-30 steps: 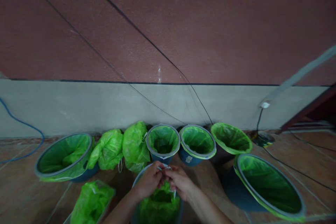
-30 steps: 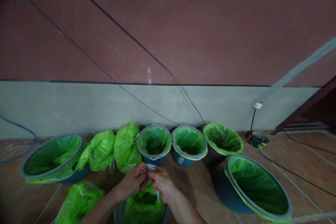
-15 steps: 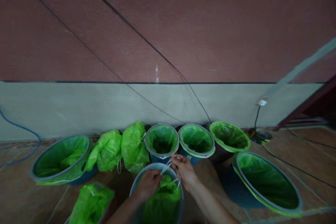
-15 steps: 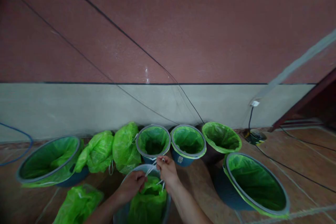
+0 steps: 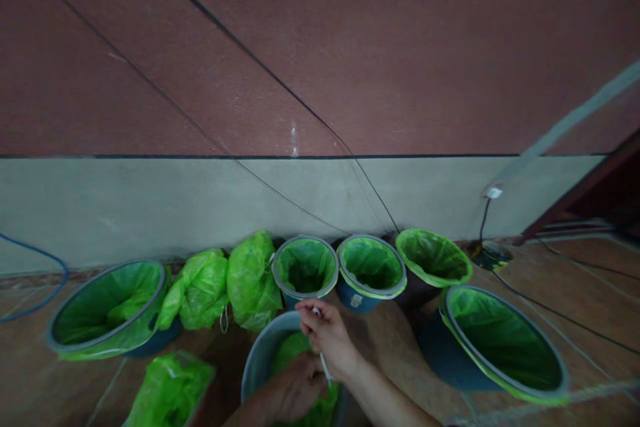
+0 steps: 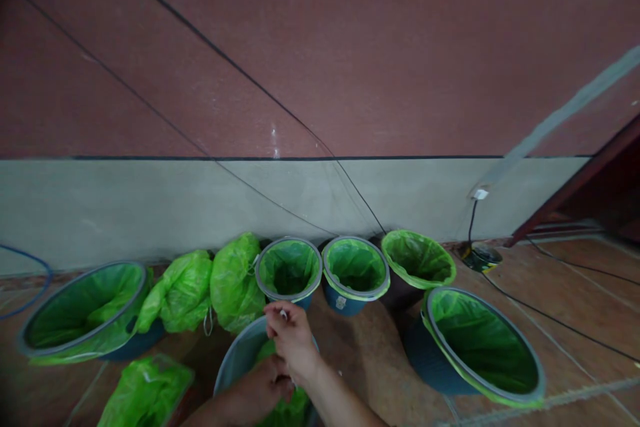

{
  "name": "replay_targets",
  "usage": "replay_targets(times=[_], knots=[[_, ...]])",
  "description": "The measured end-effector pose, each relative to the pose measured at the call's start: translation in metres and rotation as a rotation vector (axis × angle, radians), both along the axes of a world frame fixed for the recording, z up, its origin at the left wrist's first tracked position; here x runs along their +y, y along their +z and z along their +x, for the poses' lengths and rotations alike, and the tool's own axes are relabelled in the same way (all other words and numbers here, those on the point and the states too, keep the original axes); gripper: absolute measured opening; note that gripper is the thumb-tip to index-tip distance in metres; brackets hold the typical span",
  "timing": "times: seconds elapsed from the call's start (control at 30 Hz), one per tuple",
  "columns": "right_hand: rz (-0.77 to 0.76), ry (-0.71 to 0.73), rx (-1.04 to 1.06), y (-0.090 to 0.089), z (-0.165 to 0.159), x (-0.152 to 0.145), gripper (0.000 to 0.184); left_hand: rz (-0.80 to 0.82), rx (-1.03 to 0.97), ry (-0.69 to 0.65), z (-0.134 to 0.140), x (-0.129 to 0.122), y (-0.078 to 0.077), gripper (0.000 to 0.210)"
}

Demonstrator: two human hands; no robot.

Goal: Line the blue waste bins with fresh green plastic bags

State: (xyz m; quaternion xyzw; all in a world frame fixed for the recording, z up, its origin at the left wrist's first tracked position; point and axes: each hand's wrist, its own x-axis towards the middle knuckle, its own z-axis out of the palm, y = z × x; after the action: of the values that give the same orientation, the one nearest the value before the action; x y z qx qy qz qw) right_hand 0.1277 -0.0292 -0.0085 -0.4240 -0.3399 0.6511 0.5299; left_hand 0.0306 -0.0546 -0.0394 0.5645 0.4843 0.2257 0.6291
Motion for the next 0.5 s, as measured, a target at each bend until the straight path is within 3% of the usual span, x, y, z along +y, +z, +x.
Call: replay_targets(times=[0.07,0.13,0.23,0.4,0.5], knots=[[-0.063,-0.006,0.029,0.000,0.008,0.005,0.048,0.067,0.047,-0.235,-0.006,0.000,0.000,0.015],[-0.090,-0.054,0.005,-0.004,0.015,0.009,0.056,0.142,0.129,-0.332,-0.010,0.003,-0.003,0.020],[-0.083,-0.073,-0.229,-0.017,0.022,0.010,0.059,0.137,0.252,-0.215,-0.012,0.013,-0.011,0.031],[0.087,0.184,-0.916,-0.040,0.030,-0.005,0.020,0.142,0.305,0.022,-0.024,0.037,-0.015,0.037],[0.183,0.263,-1.156,-0.043,0.032,-0.017,0.018,0.159,0.312,0.055,-0.032,0.044,-0.010,0.035]])
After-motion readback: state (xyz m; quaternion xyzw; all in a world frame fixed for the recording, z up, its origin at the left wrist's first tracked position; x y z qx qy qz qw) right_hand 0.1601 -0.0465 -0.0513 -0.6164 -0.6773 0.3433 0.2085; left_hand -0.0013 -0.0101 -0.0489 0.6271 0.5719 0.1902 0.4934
